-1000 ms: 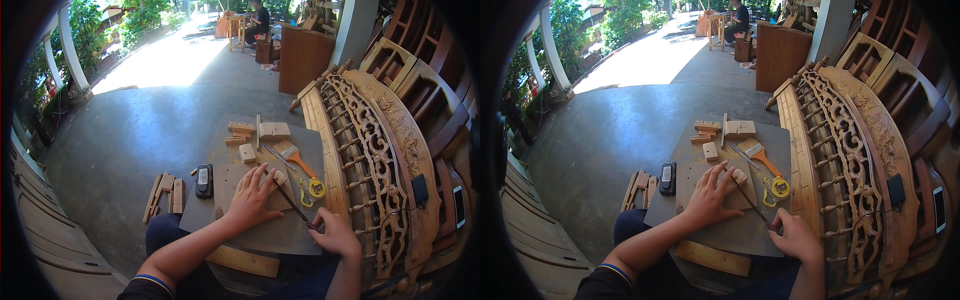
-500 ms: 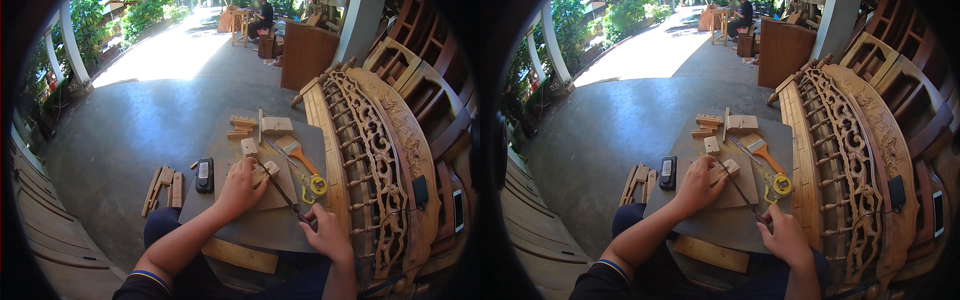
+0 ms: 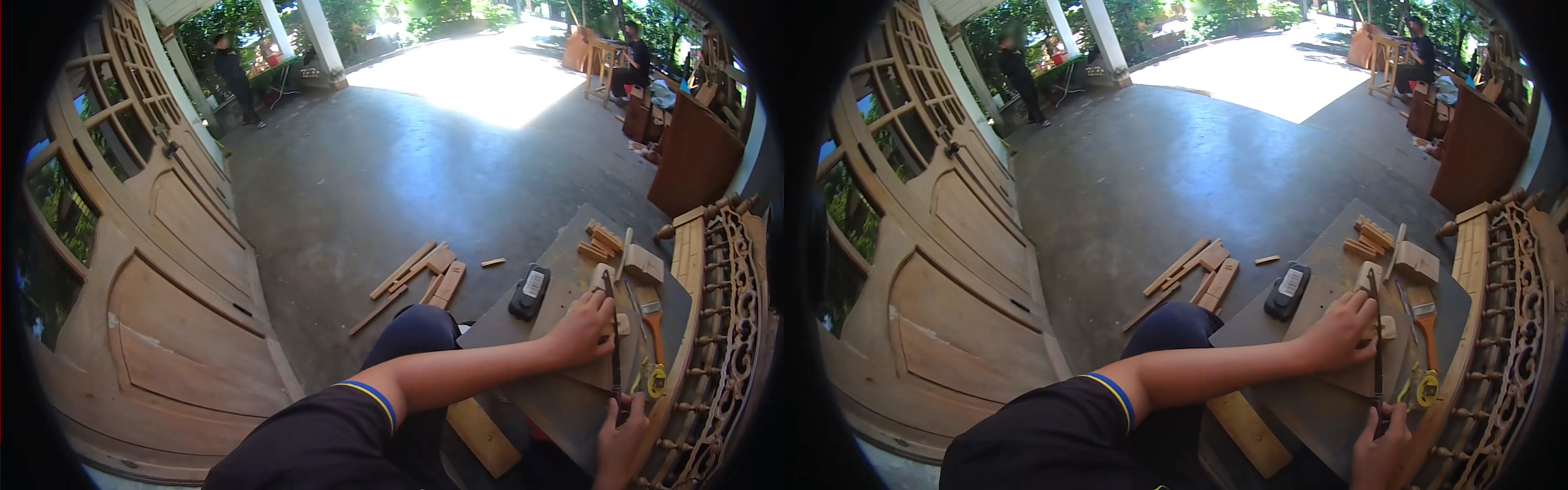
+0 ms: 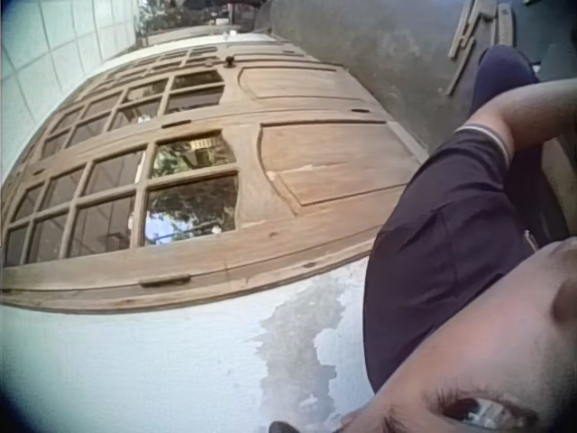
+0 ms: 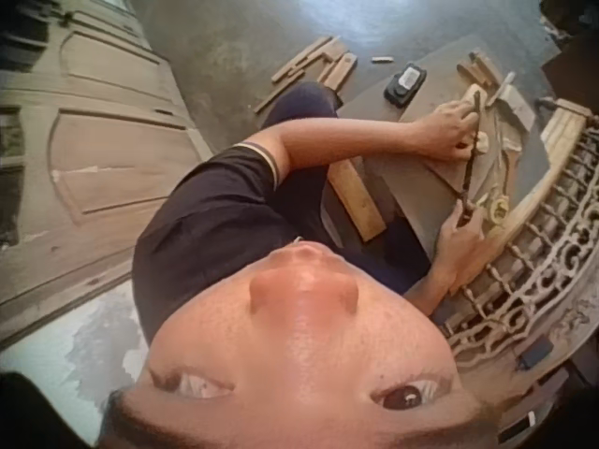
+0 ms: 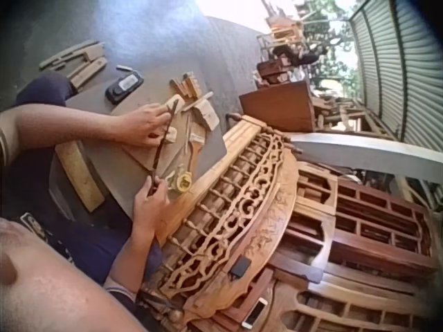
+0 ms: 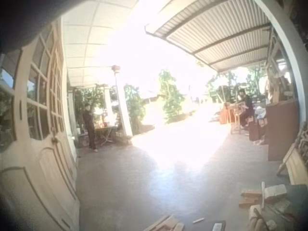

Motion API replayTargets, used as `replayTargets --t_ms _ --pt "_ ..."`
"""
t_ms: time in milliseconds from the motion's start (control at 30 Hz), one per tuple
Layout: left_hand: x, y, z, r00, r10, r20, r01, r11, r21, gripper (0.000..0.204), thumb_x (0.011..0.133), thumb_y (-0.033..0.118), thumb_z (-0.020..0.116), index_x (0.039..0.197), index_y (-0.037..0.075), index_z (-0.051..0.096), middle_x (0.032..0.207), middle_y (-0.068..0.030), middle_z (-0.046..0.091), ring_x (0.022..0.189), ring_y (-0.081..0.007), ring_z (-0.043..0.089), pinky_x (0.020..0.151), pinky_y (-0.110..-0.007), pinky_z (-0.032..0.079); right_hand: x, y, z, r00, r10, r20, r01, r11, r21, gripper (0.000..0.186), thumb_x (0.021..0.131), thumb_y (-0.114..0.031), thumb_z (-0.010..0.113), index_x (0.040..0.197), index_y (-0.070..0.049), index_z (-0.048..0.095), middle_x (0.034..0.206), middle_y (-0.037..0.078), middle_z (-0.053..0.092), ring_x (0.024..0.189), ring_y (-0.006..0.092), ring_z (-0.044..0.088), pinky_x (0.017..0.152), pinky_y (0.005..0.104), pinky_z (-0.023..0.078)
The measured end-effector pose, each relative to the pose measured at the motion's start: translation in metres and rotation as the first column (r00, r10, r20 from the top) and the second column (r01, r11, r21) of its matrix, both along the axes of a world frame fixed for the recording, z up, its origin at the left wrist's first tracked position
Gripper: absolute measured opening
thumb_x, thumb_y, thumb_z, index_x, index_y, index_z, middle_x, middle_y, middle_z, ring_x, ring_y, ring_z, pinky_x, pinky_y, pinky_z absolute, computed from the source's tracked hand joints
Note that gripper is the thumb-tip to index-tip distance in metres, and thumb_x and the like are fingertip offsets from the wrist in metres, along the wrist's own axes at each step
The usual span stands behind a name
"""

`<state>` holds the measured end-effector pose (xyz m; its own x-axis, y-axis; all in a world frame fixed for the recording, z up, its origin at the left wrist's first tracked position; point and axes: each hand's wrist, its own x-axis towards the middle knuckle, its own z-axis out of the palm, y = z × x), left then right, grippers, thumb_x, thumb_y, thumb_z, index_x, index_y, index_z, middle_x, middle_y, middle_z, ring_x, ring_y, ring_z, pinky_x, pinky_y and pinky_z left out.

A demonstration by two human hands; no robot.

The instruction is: Using a small saw to cut and shape a wood block, then cleaning it with a brush and measuring it with a tape measure.

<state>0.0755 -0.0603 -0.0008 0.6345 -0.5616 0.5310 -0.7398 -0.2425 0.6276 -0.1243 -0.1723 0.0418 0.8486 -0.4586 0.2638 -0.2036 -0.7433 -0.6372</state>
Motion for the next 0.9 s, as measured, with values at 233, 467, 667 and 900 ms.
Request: replayTargets --t_ms 233,467,667,900 --pt "0.007 0.015 -0.001 0.997 0.082 0.012 -0.082 0.997 -0.003 0.041 0.086 0.022 0.07 0.109 -0.004 0.048 0.112 -0.0243 0.05 0.108 -0.0423 0.053 0.096 -0.051 0.047 -0.023 -0.009 0.057 0.955 0.062 -0.291 -0.072 0.997 -0.023 0.018 0.099 -0.015 0.071 0.101 0.002 0.066 0.087 0.019 0.073 0.079 0.0278 0.072 0.075 0.0393 0.055" --pt "0.006 0.009 0.002 0.999 0.029 0.015 -0.03 0.999 0.015 0.038 0.086 0.022 0.071 0.105 -0.004 0.05 0.107 -0.023 0.05 0.105 -0.0414 0.053 0.095 -0.05 0.047 0.008 0.0 0.016 0.981 -0.032 -0.189 0.033 0.999 0.003 0.014 0.093 -0.004 0.069 0.096 0.0 0.055 0.086 0.015 0.063 0.079 0.0349 0.063 0.073 0.0418 0.049" --pt "0.004 0.009 -0.002 0.998 0.067 0.016 -0.067 0.998 0.021 0.038 0.086 0.022 0.071 0.106 -0.004 0.05 0.108 -0.0225 0.05 0.106 -0.0413 0.053 0.096 -0.05 0.047 -0.036 -0.03 0.032 0.955 -0.018 -0.295 -0.004 0.997 -0.075 0.021 0.085 0.004 0.074 0.093 -0.001 0.055 0.087 0.012 0.063 0.08 0.0247 0.064 0.076 0.037 0.052" --pt "0.004 0.009 -0.001 1.0 0.017 0.021 -0.017 0.999 0.03 0.039 0.088 0.022 0.07 0.109 -0.005 0.049 0.11 -0.0242 0.05 0.107 -0.0431 0.053 0.096 -0.05 0.047 0.002 -0.012 0.018 0.992 0.045 -0.117 -0.037 0.997 0.072 0.018 0.093 -0.001 0.071 0.09 0.002 0.053 0.077 0.014 0.066 0.071 0.0257 0.069 0.069 0.0353 0.051"
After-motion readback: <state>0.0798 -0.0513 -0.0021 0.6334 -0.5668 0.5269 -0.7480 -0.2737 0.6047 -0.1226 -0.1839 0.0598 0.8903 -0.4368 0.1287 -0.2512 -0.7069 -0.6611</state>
